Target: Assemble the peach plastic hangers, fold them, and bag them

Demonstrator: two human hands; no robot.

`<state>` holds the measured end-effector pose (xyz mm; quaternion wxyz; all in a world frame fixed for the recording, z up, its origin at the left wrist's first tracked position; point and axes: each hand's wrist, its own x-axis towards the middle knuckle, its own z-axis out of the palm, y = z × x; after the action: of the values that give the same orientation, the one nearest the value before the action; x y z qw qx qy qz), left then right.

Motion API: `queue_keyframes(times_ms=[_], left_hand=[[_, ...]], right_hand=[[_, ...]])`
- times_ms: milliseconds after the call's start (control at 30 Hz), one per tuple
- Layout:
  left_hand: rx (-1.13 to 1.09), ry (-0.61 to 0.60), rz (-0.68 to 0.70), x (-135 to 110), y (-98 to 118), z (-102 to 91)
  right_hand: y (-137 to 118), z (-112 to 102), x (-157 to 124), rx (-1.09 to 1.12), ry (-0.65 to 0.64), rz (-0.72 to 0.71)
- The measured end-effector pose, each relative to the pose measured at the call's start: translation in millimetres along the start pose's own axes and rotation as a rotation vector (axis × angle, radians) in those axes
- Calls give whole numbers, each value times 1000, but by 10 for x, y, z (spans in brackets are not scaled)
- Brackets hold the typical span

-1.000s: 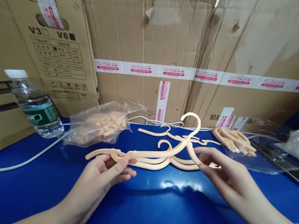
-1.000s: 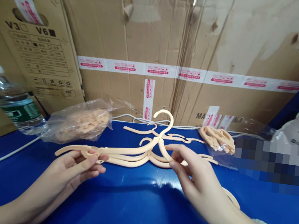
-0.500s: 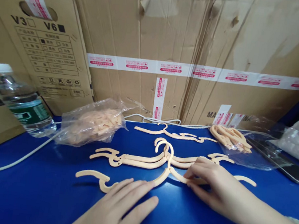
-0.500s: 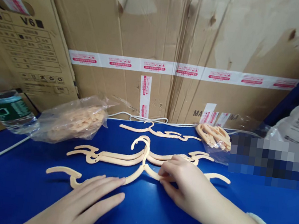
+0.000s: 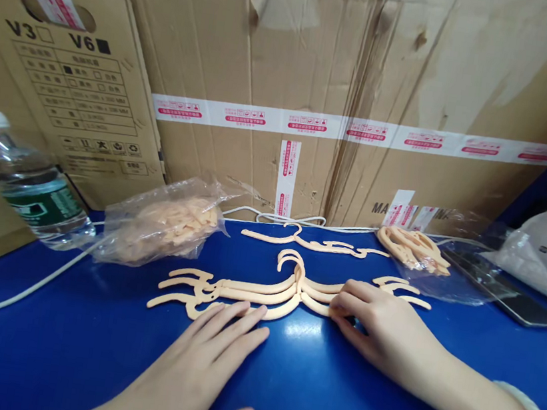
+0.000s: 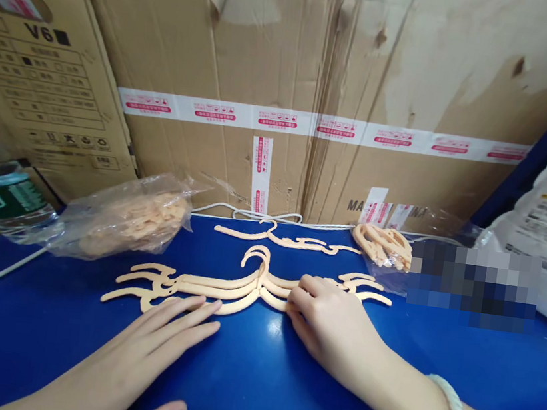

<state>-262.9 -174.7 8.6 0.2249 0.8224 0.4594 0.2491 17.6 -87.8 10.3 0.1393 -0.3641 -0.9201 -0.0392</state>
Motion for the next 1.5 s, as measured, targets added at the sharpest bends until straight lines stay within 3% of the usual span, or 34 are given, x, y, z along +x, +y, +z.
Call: queue_keyframes(times_ms=[267, 433, 533, 667, 800, 967, 1067, 1267, 1500], left_hand=[[-198, 34, -77, -28, -45, 10], [-430, 395, -243, -57, -186, 19], [-433, 461, -250, -43, -163, 7], [-329, 445, -231, -34, -76, 64], [-217, 369, -126, -44, -153, 102], [-15, 322, 45, 2, -265, 45], [86, 305, 102, 38, -216, 20], [177, 126, 265, 64, -59, -1], [347, 27, 377, 88, 34, -13]], right_hand=[[59, 45, 8, -41, 59, -22], [61, -11, 12, 8, 32, 0], [44, -36, 18, 38, 37, -3], [19, -67, 22, 42, 42, 4], [59, -141, 45, 39, 51, 53], [356, -214, 286, -14, 105, 104], [615, -242, 545, -56, 38, 171], [972, -263, 974, -134, -211, 300], [1153, -165, 968, -53, -203, 247]])
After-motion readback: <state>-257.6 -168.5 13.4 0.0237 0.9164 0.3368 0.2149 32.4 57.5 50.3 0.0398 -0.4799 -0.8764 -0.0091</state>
